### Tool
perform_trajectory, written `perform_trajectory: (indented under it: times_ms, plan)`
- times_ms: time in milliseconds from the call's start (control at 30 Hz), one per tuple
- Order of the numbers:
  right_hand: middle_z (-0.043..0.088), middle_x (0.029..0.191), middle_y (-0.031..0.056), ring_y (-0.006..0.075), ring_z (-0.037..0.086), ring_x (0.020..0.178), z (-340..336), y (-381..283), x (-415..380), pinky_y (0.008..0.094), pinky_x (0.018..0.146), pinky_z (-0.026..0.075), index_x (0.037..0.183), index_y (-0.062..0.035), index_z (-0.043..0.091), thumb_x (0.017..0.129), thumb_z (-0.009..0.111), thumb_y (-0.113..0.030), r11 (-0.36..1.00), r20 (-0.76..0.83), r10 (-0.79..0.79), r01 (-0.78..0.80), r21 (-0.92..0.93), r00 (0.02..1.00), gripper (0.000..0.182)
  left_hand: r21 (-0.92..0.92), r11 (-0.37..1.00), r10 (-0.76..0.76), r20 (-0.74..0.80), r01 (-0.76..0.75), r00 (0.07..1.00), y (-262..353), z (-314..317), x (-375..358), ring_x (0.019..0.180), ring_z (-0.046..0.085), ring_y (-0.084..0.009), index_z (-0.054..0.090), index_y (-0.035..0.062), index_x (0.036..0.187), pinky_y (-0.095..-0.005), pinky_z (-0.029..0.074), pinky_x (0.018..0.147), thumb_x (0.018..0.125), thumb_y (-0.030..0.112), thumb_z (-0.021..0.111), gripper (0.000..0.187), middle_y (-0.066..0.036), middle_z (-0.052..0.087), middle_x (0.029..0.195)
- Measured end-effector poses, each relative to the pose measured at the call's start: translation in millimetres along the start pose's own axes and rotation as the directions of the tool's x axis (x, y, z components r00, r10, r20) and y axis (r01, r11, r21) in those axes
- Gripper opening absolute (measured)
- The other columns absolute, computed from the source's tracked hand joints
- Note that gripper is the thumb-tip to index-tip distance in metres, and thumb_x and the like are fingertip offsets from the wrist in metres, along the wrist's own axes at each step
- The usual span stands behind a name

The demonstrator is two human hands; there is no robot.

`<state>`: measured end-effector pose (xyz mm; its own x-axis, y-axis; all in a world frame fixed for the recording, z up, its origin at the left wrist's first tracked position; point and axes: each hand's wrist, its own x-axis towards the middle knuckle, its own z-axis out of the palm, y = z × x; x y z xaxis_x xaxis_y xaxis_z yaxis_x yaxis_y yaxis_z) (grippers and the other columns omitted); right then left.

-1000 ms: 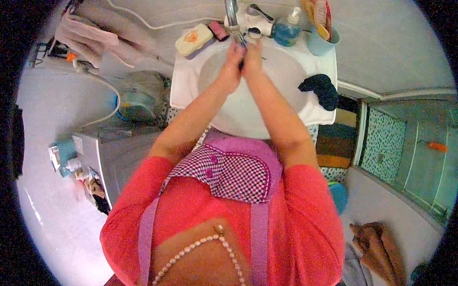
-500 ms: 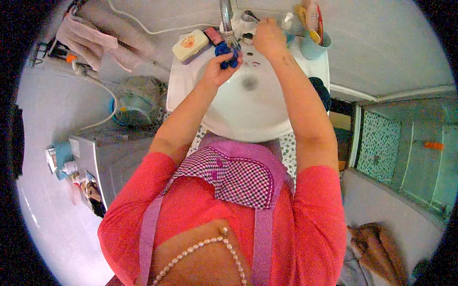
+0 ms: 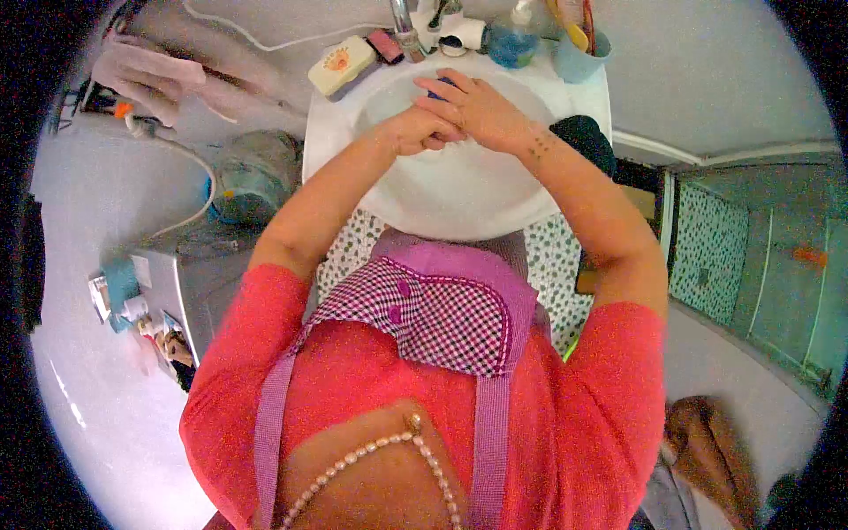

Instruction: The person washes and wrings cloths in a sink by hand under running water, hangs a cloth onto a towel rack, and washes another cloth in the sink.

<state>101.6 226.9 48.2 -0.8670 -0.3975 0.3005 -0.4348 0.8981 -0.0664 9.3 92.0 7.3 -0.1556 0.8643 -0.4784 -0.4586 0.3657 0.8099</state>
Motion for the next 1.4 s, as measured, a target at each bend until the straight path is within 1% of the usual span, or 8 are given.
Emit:
perform_trajectory:
  times_ms: [67, 267, 400, 500, 700, 867, 1067, 1400]
  plan:
    - [0.041, 0.129, 0.0071, 0.0311, 0.043, 0.111, 2, 1, 1, 0.0388, 0.089, 0.042, 0.129, -0.0172, 0.037, 0.070, 0.058, -0.007, 0.978, 0.096, 0.058, -0.076, 0.193, 0.994, 0.063, 0.226, 0.973, -0.047, -0.021, 0.051, 0.999, 14, 12, -6, 0.045, 0.036, -0.0061, 0.052, 0.0098, 0.072, -0.0213, 0.021, 0.037, 0.070, 0.001, 0.061, 0.013, 0.003, 0.044, 0.059]
    - [0.060, 0.094, 0.0156, 0.0324, 0.060, 0.083, 11, 6, 11, 0.0410, 0.068, 0.049, 0.100, -0.0064, 0.051, 0.077, 0.053, -0.013, 0.941, 0.149, 0.312, -0.327, 0.088, 0.938, 0.024, 0.650, 0.760, 0.148, -0.181, 0.005, 0.972, 35, 27, -7, 0.052, 0.048, -0.0147, 0.056, 0.0073, 0.074, -0.0309, 0.036, 0.044, 0.067, 0.006, 0.061, 0.009, -0.005, 0.051, 0.061]
    - [0.063, 0.077, 0.0157, 0.0334, 0.062, 0.075, 18, 9, 14, 0.0433, 0.063, 0.049, 0.091, -0.0056, 0.053, 0.075, 0.056, -0.015, 0.901, 0.167, 0.415, -0.430, 0.065, 0.894, 0.018, 0.989, 0.140, 0.317, -0.091, 0.048, 0.944, 39, 26, -2, 0.071, 0.062, -0.0280, 0.062, 0.0038, 0.083, -0.0395, 0.048, 0.060, 0.069, 0.011, 0.058, 0.016, -0.015, 0.064, 0.082]
    - [0.063, 0.079, 0.0171, 0.0331, 0.062, 0.077, 16, 5, 21, 0.0430, 0.064, 0.049, 0.088, -0.0051, 0.057, 0.072, 0.058, -0.018, 0.833, 0.168, 0.529, -0.547, 0.086, 0.832, 0.020, 0.955, 0.117, 0.373, -0.296, 0.272, 0.879, 32, 12, 9, 0.078, 0.062, -0.0335, 0.064, 0.0012, 0.087, -0.0429, 0.049, 0.064, 0.070, 0.017, 0.059, 0.024, -0.019, 0.064, 0.086]
    - [0.063, 0.085, 0.0197, 0.0348, 0.061, 0.077, 47, 7, 20, 0.0420, 0.066, 0.049, 0.086, -0.0027, 0.062, 0.072, 0.057, -0.022, 0.747, 0.302, 0.483, -0.567, 0.348, 0.822, 0.024, 0.957, -0.237, 0.412, -0.058, 0.169, 0.909, 40, 5, -5, 0.075, 0.063, -0.0311, 0.062, 0.0038, 0.083, -0.0430, 0.050, 0.063, 0.073, 0.019, 0.056, 0.019, -0.016, 0.064, 0.081]
    - [0.063, 0.083, 0.0197, 0.0353, 0.061, 0.078, 23, -15, 12, 0.0417, 0.069, 0.048, 0.087, -0.0027, 0.062, 0.072, 0.056, -0.023, 0.619, 0.367, 0.422, -0.559, 0.551, 0.829, 0.026, 0.945, -0.318, 0.306, 0.034, 0.069, 0.951, 36, 5, -7, 0.071, 0.063, -0.0314, 0.060, 0.0063, 0.085, -0.0430, 0.050, 0.060, 0.073, 0.018, 0.054, 0.017, -0.014, 0.064, 0.076]
    - [0.047, 0.052, 0.0039, 0.0135, 0.039, 0.038, 45, -52, -3, 0.0304, 0.034, 0.029, 0.066, -0.0013, 0.056, 0.059, 0.059, -0.010, 0.161, 0.437, 0.642, -0.668, 0.727, 0.630, 0.012, 0.951, -0.307, 0.254, 0.118, -0.036, 0.960, 13, 7, -14, 0.068, 0.063, -0.0298, 0.058, 0.0079, 0.079, -0.0419, 0.050, 0.058, 0.074, 0.018, 0.053, 0.013, -0.012, 0.063, 0.073]
    - [0.041, 0.049, 0.0016, 0.0114, 0.032, 0.035, 44, -84, 5, 0.0285, 0.032, 0.023, 0.066, -0.0038, 0.052, 0.063, 0.056, -0.004, -0.211, 0.658, 0.568, -0.686, 0.697, 0.494, 0.005, 0.956, -0.293, 0.199, 0.085, -0.023, 0.976, 0, 2, -39, 0.069, 0.063, -0.0298, 0.056, 0.0072, 0.082, -0.0420, 0.050, 0.057, 0.075, 0.019, 0.053, 0.014, -0.011, 0.063, 0.071]
